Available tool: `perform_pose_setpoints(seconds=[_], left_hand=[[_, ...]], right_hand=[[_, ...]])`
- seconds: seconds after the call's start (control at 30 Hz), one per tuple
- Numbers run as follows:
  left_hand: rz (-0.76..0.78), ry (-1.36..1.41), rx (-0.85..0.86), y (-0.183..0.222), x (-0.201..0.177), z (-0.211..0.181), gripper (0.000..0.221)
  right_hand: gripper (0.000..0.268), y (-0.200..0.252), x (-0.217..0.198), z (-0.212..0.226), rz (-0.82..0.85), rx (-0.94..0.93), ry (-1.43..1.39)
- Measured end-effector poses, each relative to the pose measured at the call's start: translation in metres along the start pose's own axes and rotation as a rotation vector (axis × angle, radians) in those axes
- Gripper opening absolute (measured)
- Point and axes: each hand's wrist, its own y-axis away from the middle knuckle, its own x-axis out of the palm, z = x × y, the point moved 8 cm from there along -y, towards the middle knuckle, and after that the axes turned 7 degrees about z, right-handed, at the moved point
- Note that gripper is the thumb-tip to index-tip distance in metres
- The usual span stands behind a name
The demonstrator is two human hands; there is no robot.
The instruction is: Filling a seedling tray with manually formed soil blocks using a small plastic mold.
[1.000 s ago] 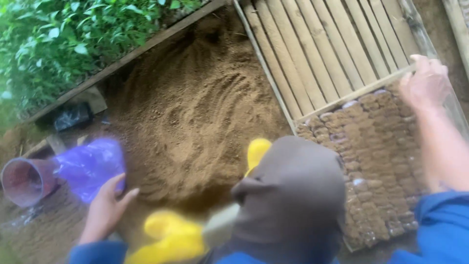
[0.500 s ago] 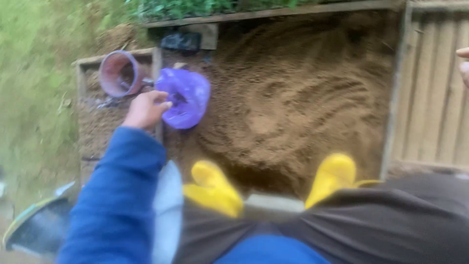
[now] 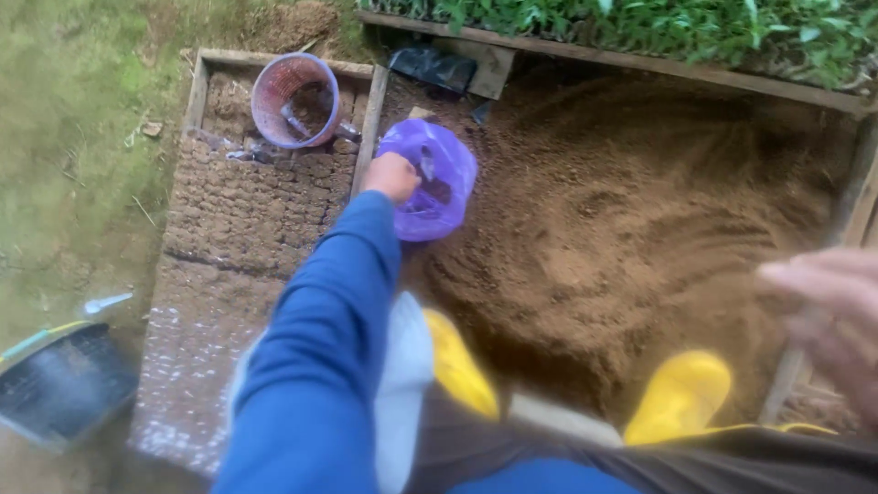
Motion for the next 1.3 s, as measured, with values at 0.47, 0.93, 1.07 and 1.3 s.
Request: perform_pose_setpoints(seconds=[0.47,0.93,1.07,1.3], left_hand=[[-0.127,0.792,-0.301,-0.001,0.012,0.006,0.032],[-0.044,0.93,0.38,0.166,-0.153,-0.155,0.015],[-0.011,1.194,0.652,0.193,-0.13,-0.214,0.009],[0.158,1.352,0.927,0.227,-0.136,-0.261,0.007]], right_hand=[[0.046,-0.026,0.031,0.02,0.135,0.024,0.218],[0.031,-0.076,0.005,0.046,0.004,0.229,-0.138],[0.037,-0.079,0.015,0.039,0.006,0.373,-0.641],[0.051,-0.085,0.039,0.056,0.022,0.479,-1.106]])
